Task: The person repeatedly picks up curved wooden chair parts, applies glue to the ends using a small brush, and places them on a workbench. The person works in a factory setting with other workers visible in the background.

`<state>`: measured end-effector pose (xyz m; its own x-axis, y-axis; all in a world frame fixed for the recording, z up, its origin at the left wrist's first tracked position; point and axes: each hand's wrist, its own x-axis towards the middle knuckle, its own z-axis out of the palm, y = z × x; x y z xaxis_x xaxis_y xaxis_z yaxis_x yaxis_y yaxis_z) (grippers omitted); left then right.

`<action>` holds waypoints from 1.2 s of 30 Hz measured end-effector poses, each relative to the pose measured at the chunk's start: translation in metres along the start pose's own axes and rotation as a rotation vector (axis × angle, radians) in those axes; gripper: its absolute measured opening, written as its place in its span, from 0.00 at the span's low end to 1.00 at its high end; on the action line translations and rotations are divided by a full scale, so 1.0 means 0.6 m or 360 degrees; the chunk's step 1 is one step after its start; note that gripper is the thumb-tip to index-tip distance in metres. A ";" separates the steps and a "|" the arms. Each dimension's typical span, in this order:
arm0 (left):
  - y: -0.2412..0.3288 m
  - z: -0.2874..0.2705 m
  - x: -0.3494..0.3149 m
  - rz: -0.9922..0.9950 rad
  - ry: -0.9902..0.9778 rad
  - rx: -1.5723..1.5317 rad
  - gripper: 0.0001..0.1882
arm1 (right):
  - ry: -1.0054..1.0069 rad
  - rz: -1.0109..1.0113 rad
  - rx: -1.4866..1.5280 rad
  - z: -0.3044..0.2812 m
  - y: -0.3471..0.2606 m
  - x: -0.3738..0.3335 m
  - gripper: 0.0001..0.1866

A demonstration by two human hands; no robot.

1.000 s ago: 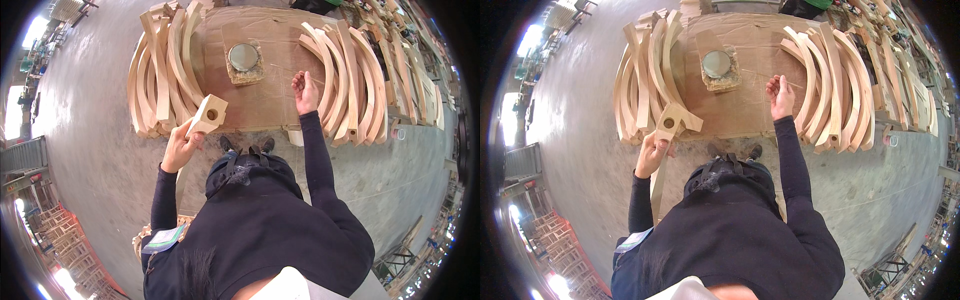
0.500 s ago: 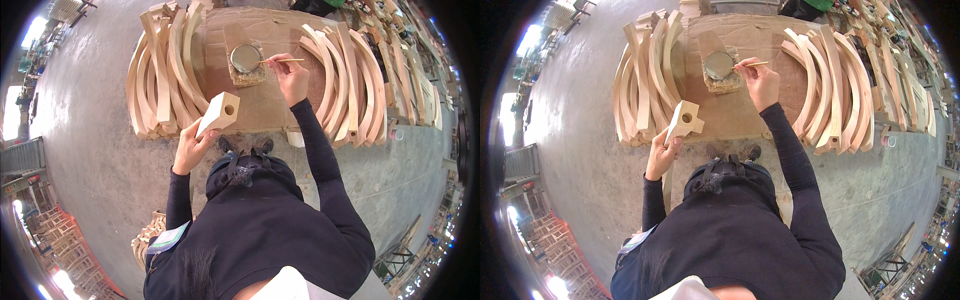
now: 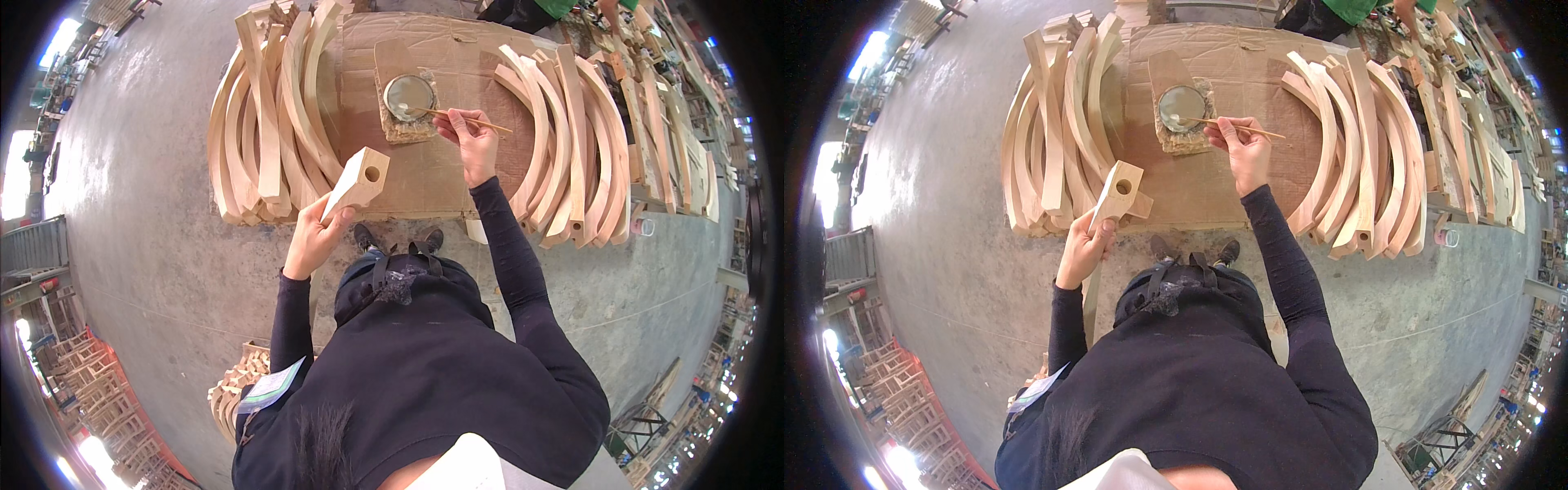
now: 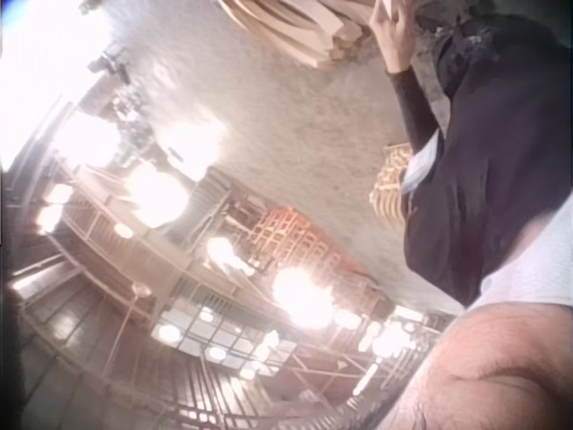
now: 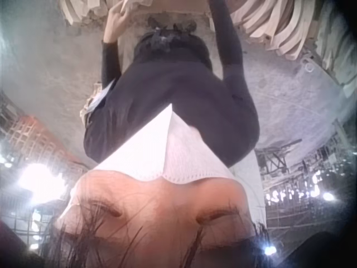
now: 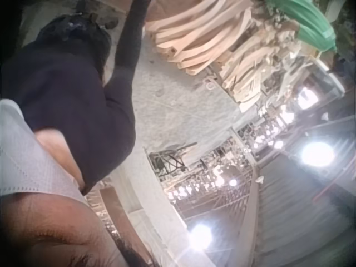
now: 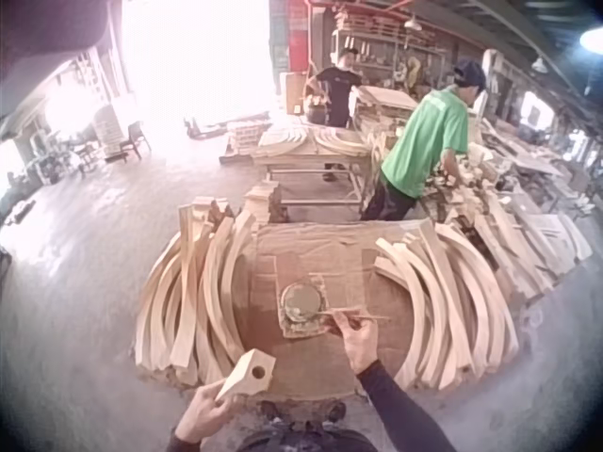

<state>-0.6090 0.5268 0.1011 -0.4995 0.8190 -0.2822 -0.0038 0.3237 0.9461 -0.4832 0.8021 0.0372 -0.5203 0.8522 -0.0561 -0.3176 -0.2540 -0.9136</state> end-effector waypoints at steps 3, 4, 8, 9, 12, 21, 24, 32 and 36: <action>-0.004 -0.002 0.007 -0.0095 -0.0062 -0.0058 0.28 | 0.0118 0.0127 0.0205 0.000 -0.005 -0.006 0.04; -0.008 -0.003 0.010 -0.0130 -0.0086 -0.0078 0.27 | 0.0126 0.0158 0.0254 -0.001 -0.005 -0.005 0.05; -0.019 0.005 0.022 -0.0087 -0.0090 -0.0182 0.26 | 0.0179 0.0325 0.0285 -0.015 -0.003 0.003 0.07; -0.019 0.005 0.024 -0.0092 -0.0090 -0.0173 0.26 | 0.0198 0.0380 0.0251 -0.017 -0.003 0.005 0.08; -0.019 0.007 0.028 -0.0108 -0.0094 -0.0180 0.26 | 0.0263 0.0418 0.0219 -0.016 -0.006 0.007 0.08; -0.005 0.024 0.036 -0.0083 -0.0087 -0.0325 0.26 | 0.0314 0.0180 0.0250 -0.006 -0.039 -0.003 0.07; 0.004 0.022 0.035 -0.0006 -0.0122 -0.0347 0.27 | 0.0175 0.0138 0.0226 0.034 -0.102 -0.053 0.09; 0.023 0.024 0.032 0.0157 -0.0101 -0.0295 0.30 | -0.0081 -0.0172 0.0072 0.096 -0.152 -0.152 0.10; 0.031 0.027 0.030 0.0164 -0.0081 -0.0298 0.30 | -0.0053 -0.0228 0.0145 0.101 -0.153 -0.155 0.09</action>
<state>-0.6040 0.5551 0.1108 -0.4614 0.8676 -0.1854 -0.1182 0.1470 0.9820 -0.4536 0.7184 0.1507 -0.4903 0.8672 0.0868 -0.4599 -0.1728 -0.8710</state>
